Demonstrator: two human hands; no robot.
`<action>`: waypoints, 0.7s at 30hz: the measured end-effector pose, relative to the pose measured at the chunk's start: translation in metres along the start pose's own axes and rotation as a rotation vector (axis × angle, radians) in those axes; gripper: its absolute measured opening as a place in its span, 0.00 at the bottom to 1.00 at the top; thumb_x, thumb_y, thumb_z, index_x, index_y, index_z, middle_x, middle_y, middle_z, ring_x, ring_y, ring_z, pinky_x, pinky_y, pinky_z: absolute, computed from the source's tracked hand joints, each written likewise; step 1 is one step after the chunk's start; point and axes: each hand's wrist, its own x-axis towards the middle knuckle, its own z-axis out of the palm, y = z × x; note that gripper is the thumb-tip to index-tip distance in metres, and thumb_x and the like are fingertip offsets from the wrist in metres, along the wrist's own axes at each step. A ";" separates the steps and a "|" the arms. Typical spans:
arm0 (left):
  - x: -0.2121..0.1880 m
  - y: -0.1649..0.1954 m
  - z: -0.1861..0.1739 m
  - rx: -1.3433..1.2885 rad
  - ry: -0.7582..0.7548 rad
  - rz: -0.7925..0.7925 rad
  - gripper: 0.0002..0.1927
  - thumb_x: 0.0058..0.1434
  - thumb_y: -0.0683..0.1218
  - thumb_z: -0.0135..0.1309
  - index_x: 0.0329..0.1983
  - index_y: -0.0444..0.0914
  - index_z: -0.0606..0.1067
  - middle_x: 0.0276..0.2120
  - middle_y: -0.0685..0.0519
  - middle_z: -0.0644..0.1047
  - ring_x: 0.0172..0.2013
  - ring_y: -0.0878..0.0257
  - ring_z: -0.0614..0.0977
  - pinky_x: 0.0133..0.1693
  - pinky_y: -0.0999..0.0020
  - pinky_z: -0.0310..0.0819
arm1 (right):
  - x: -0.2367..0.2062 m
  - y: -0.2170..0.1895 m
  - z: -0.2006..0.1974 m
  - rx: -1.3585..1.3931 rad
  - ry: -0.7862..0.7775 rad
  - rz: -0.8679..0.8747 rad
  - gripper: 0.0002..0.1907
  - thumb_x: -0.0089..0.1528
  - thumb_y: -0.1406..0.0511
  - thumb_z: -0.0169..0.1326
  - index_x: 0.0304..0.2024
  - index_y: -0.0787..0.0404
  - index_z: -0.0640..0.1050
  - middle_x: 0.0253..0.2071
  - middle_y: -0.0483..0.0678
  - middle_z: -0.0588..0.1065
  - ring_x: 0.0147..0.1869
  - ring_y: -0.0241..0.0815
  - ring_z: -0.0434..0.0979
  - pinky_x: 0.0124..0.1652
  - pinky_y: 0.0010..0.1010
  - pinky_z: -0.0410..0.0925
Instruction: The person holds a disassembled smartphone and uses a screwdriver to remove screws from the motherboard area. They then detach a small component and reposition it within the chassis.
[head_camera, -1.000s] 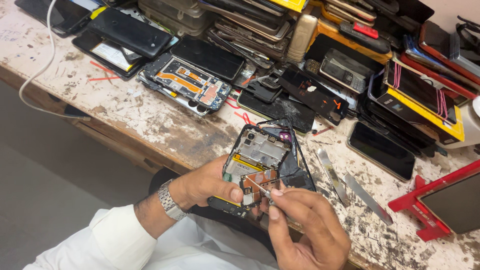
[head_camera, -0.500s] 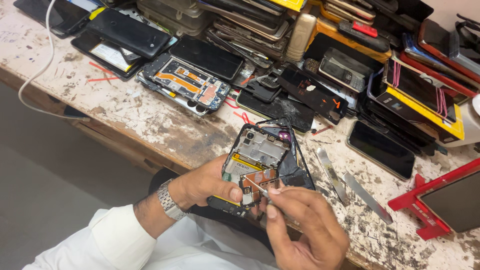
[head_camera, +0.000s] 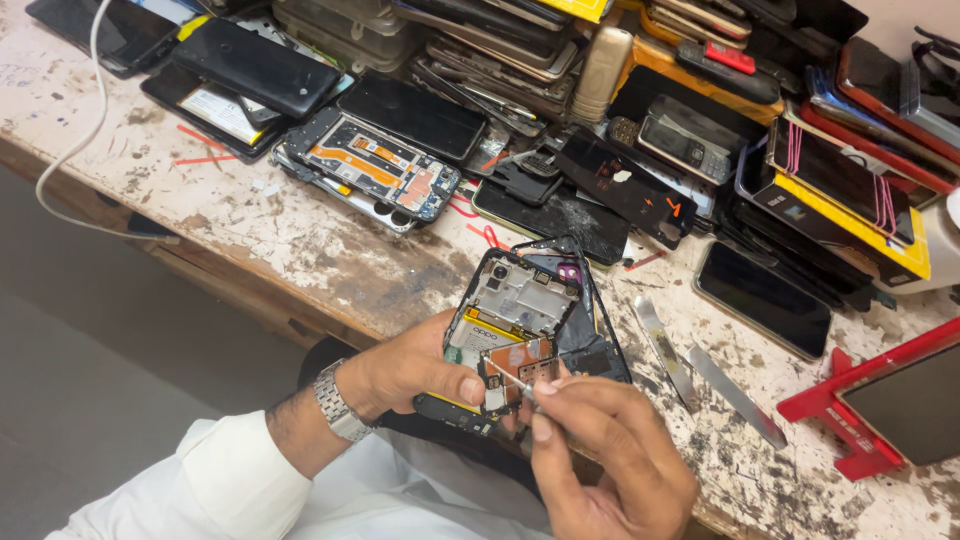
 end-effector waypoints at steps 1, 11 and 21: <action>0.001 0.000 0.000 0.006 -0.007 0.002 0.41 0.54 0.53 0.72 0.65 0.30 0.69 0.50 0.45 0.78 0.46 0.55 0.82 0.50 0.59 0.80 | 0.000 0.000 0.000 -0.014 0.007 0.021 0.15 0.56 0.78 0.62 0.45 0.64 0.80 0.42 0.53 0.80 0.49 0.43 0.85 0.50 0.31 0.78; 0.003 -0.006 0.001 0.145 0.032 0.010 0.41 0.53 0.50 0.73 0.66 0.31 0.70 0.51 0.46 0.79 0.49 0.58 0.80 0.53 0.62 0.77 | -0.024 0.018 -0.015 0.096 0.081 0.189 0.16 0.57 0.79 0.61 0.47 0.65 0.79 0.37 0.53 0.81 0.42 0.41 0.83 0.44 0.29 0.75; 0.004 -0.004 0.010 0.210 -0.019 0.084 0.41 0.56 0.46 0.71 0.70 0.33 0.66 0.60 0.48 0.77 0.59 0.60 0.78 0.63 0.61 0.72 | -0.059 0.060 -0.048 0.998 0.165 0.599 0.17 0.64 0.75 0.57 0.55 0.74 0.75 0.41 0.61 0.80 0.45 0.54 0.83 0.48 0.57 0.76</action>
